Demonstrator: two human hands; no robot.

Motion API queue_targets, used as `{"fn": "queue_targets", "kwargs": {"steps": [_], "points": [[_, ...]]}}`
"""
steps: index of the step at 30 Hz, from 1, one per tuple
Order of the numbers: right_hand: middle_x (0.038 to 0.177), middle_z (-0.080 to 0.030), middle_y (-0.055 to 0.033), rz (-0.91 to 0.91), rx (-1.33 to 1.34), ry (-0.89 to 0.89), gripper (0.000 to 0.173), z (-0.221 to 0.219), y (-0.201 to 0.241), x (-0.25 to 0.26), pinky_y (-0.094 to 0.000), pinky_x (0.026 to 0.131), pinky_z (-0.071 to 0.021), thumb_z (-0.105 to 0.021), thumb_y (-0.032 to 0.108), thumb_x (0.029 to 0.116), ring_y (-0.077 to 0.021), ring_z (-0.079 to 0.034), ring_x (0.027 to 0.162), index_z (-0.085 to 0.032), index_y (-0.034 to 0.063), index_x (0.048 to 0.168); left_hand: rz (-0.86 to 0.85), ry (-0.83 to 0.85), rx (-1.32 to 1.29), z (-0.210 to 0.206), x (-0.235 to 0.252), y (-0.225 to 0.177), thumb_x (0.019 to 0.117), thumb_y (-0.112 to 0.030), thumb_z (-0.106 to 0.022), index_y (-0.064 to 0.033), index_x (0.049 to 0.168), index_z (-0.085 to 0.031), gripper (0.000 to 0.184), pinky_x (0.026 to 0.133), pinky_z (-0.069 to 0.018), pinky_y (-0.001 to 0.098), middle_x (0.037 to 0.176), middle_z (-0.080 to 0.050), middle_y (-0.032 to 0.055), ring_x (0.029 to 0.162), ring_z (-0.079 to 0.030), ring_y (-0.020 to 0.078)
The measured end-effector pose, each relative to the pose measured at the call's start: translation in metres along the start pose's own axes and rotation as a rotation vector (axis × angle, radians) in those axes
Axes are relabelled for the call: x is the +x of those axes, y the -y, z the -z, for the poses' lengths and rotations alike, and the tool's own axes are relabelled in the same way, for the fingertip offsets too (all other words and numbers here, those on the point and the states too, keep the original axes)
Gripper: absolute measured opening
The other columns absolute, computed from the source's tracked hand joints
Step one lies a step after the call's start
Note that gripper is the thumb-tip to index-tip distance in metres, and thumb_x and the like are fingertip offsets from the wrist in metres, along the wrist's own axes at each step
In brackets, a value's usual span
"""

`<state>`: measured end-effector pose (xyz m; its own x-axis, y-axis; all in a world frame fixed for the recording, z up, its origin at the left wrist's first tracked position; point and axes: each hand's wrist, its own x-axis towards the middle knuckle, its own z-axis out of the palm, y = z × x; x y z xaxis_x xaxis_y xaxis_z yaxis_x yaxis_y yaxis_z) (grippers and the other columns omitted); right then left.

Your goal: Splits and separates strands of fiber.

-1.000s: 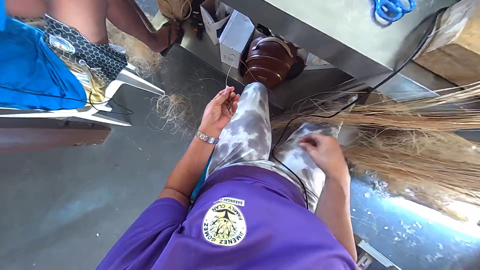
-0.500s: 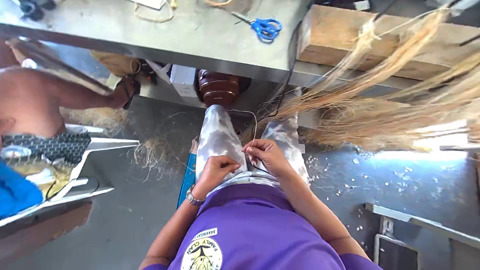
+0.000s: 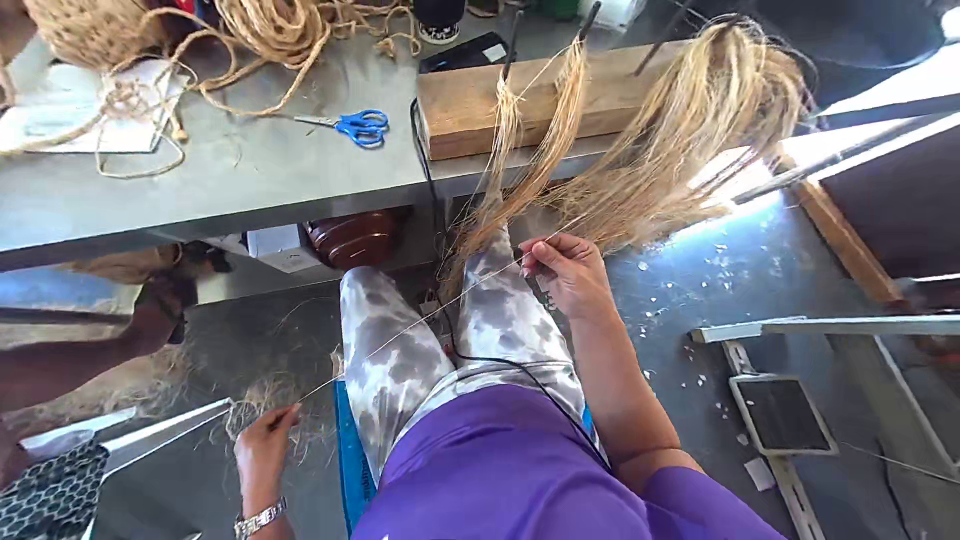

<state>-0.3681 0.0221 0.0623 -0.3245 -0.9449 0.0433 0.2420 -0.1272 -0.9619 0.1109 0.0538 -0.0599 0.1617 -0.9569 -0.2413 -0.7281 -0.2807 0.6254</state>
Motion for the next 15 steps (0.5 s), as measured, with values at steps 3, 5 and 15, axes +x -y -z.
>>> {"fn": "queue_targets", "kwargs": {"steps": [3,5,15], "points": [[0.081,-0.076,0.0021,0.033,0.037,-0.042,0.025,0.009,0.001,0.005,-0.0228,0.068,-0.0619,-0.053,-0.004,0.1,-0.0051,-0.071,0.069,-0.075,0.0078,0.093,0.007,-0.046,0.028,-0.003,0.002,0.019,0.0962,-0.012,-0.068,0.0055,0.094,-0.075,0.019,0.082,-0.0513,0.0566,0.086,-0.073,0.0191,0.08,-0.068,0.03],[0.08,-0.076,0.0015,0.058,0.043,-0.049,0.024,0.016,0.002,0.008,-0.0235,0.068,-0.0624,-0.054,-0.003,0.1002,-0.0057,-0.071,0.068,-0.075,0.007,0.094,0.02,-0.07,0.046,-0.004,0.003,0.028,0.0964,-0.012,-0.068,0.0061,0.094,-0.075,0.019,0.083,-0.0503,0.0588,0.085,-0.073,0.0205,0.08,-0.068,0.0323],[0.079,-0.076,0.0014,0.147,0.12,-0.08,0.027,0.038,0.011,0.018,-0.0225,0.069,-0.0619,-0.052,-0.001,0.1018,-0.0056,-0.072,0.069,-0.076,0.0088,0.094,0.208,-0.199,0.199,0.006,0.003,0.051,0.1005,-0.016,-0.064,0.0057,0.104,-0.075,0.024,0.094,-0.0436,0.0696,0.098,-0.072,0.0278,0.097,-0.068,0.0473]]}}
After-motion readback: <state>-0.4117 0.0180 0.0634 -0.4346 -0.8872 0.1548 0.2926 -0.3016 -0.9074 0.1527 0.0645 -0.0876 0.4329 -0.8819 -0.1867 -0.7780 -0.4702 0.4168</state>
